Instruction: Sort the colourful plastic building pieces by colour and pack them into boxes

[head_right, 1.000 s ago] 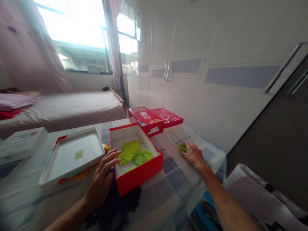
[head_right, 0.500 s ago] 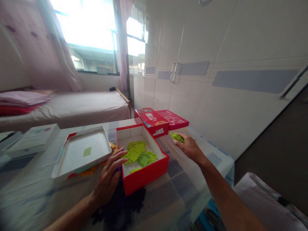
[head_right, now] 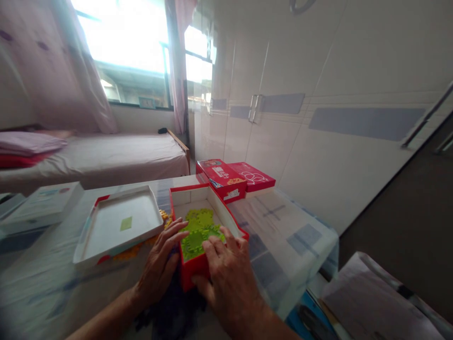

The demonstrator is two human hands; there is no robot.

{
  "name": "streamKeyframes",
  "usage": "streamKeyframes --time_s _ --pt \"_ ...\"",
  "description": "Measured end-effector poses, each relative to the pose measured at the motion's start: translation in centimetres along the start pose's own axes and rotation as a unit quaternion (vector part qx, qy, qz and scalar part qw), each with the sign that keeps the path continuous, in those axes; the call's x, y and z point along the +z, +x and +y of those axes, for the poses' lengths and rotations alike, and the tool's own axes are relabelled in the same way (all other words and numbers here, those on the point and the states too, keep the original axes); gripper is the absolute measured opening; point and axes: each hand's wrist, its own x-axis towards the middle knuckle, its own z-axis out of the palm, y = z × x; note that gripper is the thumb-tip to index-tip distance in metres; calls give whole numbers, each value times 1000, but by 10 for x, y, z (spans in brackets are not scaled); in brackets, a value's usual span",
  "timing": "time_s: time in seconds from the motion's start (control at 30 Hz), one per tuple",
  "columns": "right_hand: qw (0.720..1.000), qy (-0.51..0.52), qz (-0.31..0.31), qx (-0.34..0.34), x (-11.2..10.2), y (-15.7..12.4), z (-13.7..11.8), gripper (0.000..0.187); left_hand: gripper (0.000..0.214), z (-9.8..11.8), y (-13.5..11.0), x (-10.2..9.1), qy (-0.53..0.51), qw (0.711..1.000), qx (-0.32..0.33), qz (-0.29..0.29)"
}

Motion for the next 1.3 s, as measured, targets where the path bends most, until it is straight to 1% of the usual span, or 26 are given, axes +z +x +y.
streamKeyframes --time_s 0.1,0.2,0.27,0.37,0.47,0.53,0.63,0.73,0.77,0.83,0.9,0.97,1.03,1.13,1.2,1.3 --pt "998 -10 31 52 12 -5 -9 46 40 0 0 0 9 1000 1 -4" --pt "994 60 39 77 19 0 -9 37 41 0 0 0 12 1000 1 8" --pt "989 107 40 90 22 2 -5 34 42 0 -1 1 10 999 -6 30" --pt "984 142 53 90 18 -1 5 37 47 0 -3 2 4 997 -25 75" --pt "983 161 50 78 1 -11 16 40 50 -1 -5 4 -8 994 -29 108" --pt "983 164 33 80 -18 -23 23 38 52 -2 -5 4 -8 993 -30 117" --pt "985 148 19 83 -51 -50 36 33 53 -3 -6 5 0 993 -36 109" --pt "993 94 35 56 -78 -86 58 28 54 -4 -6 7 10 994 -42 100" --pt "995 65 53 45 -83 -98 69 28 54 -4 -6 7 15 994 -45 98" --pt "994 4 98 37 -89 -119 92 29 55 -5 -5 8 22 994 -52 93" --pt "987 -54 144 54 -90 -131 118 33 54 -5 -5 8 23 995 -56 82" --pt "978 -93 170 82 -88 -134 144 35 53 -6 -4 9 23 996 -58 67" --pt "973 -108 170 113 -85 -128 171 35 52 -7 -3 9 24 996 -59 55" --pt "972 -91 163 144 -78 -115 205 38 52 -8 -3 9 29 996 -65 50" --pt "973 -71 156 151 -74 -108 220 35 51 -9 -4 9 35 996 -68 49" --pt "978 -43 135 151 -68 -102 231 24 51 -10 -5 9 43 995 -70 47"
